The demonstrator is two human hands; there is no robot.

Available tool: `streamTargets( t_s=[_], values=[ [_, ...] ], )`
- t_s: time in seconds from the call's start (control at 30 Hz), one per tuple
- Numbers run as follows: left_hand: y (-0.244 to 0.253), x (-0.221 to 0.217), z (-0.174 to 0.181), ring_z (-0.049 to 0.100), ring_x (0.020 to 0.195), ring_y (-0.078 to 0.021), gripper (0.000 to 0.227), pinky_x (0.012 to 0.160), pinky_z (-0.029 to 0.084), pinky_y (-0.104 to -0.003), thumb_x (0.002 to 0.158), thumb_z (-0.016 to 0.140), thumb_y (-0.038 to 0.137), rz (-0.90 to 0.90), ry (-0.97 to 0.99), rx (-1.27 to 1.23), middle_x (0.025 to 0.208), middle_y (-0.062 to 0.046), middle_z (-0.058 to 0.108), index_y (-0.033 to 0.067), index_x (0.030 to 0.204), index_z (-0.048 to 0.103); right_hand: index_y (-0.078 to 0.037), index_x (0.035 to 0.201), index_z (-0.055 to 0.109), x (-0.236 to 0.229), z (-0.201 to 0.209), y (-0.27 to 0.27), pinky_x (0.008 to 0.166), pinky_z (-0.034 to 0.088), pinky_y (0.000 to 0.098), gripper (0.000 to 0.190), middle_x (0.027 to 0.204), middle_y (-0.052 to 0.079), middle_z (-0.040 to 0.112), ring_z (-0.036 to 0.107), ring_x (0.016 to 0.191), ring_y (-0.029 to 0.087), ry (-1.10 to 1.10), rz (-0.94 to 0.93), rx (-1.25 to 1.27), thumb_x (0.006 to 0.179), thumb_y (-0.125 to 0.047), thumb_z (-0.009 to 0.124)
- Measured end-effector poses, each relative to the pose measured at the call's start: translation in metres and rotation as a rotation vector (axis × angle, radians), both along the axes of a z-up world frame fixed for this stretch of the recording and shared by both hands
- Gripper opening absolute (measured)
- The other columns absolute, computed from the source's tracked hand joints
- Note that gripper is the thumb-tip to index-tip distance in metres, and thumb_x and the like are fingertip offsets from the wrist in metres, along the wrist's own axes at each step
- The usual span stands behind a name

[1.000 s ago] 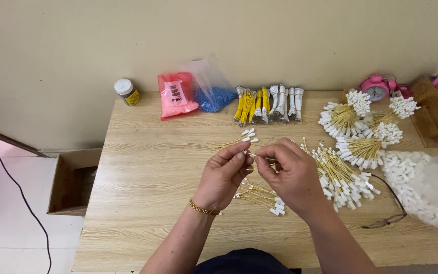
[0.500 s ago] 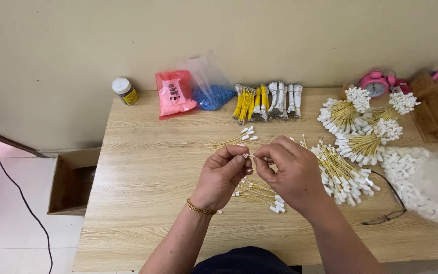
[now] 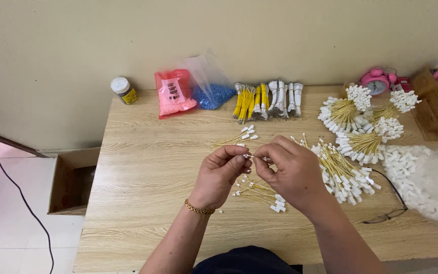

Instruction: Assembling small white tips onto thin wooden sticks at a workbench.

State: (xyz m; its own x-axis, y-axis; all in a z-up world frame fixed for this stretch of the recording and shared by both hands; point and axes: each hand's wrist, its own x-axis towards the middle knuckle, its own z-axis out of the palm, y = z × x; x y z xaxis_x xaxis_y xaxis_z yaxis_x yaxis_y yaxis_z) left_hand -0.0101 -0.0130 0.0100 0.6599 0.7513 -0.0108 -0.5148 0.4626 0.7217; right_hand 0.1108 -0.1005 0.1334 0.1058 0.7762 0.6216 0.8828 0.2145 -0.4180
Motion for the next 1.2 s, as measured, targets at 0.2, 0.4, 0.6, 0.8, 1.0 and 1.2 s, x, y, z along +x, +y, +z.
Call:
streamTargets(
  t_s=[0.2,0.4,0.6,0.8,1.0,1.2],
  values=[
    [0.000,-0.002,0.003,0.072,0.082,-0.0210,0.017,0.074,0.061,-0.030,0.090,0.062,-0.002,0.005,0.026,0.036,0.091,-0.017,0.069,-0.0063,0.106,0.066,-0.015,0.076,0.066,0.003,-0.003,0.000,0.055,0.052,0.0293,0.014,0.063,0.003,0.056,0.063,0.060,0.022,-0.042,-0.002,0.005,0.077,-0.001,0.069],
    [0.003,-0.004,0.011,0.070,0.079,-0.0180,0.017,0.073,0.060,-0.030,0.089,0.063,-0.001,0.026,0.119,0.141,0.088,-0.015,0.069,-0.0058,0.105,0.068,-0.015,0.076,0.065,0.002,-0.004,0.001,0.056,0.052,0.0279,0.013,0.063,0.002,0.057,0.063,0.060,0.021,-0.042,-0.011,-0.037,0.078,-0.003,0.069],
    [0.003,-0.003,0.005,0.069,0.077,-0.0190,0.016,0.071,0.060,-0.032,0.089,0.063,-0.003,0.038,0.118,0.123,0.087,-0.017,0.069,-0.0069,0.104,0.068,-0.015,0.079,0.068,0.001,-0.012,0.003,0.056,0.052,0.0275,0.008,0.066,0.003,0.060,0.065,0.061,0.020,0.115,0.016,-0.122,0.081,-0.008,0.070],
    [0.009,0.003,-0.002,0.070,0.077,-0.0205,0.016,0.071,0.062,-0.031,0.092,0.059,-0.001,-0.002,-0.026,-0.085,0.090,-0.016,0.067,-0.0072,0.106,0.063,-0.011,0.090,0.072,-0.001,0.005,-0.001,0.058,0.052,0.0295,0.006,0.076,0.006,0.062,0.058,0.059,0.016,0.383,0.138,-0.159,0.087,-0.009,0.067],
    [0.005,0.003,0.003,0.070,0.079,-0.0199,0.014,0.071,0.062,-0.031,0.093,0.059,0.002,-0.032,-0.035,-0.106,0.090,-0.014,0.067,-0.0031,0.105,0.063,-0.011,0.087,0.072,0.004,-0.003,-0.005,0.060,0.053,0.0295,0.005,0.082,0.008,0.063,0.061,0.065,0.019,0.332,0.124,-0.154,0.085,-0.008,0.069],
    [0.003,0.001,0.003,0.070,0.081,-0.0200,0.014,0.072,0.062,-0.030,0.092,0.060,0.002,-0.062,-0.031,-0.121,0.092,-0.015,0.067,-0.0023,0.106,0.063,-0.011,0.078,0.068,0.007,-0.014,0.000,0.062,0.054,0.0277,0.010,0.078,0.004,0.062,0.064,0.067,0.021,0.152,0.057,-0.058,0.080,-0.003,0.071]
  ],
)
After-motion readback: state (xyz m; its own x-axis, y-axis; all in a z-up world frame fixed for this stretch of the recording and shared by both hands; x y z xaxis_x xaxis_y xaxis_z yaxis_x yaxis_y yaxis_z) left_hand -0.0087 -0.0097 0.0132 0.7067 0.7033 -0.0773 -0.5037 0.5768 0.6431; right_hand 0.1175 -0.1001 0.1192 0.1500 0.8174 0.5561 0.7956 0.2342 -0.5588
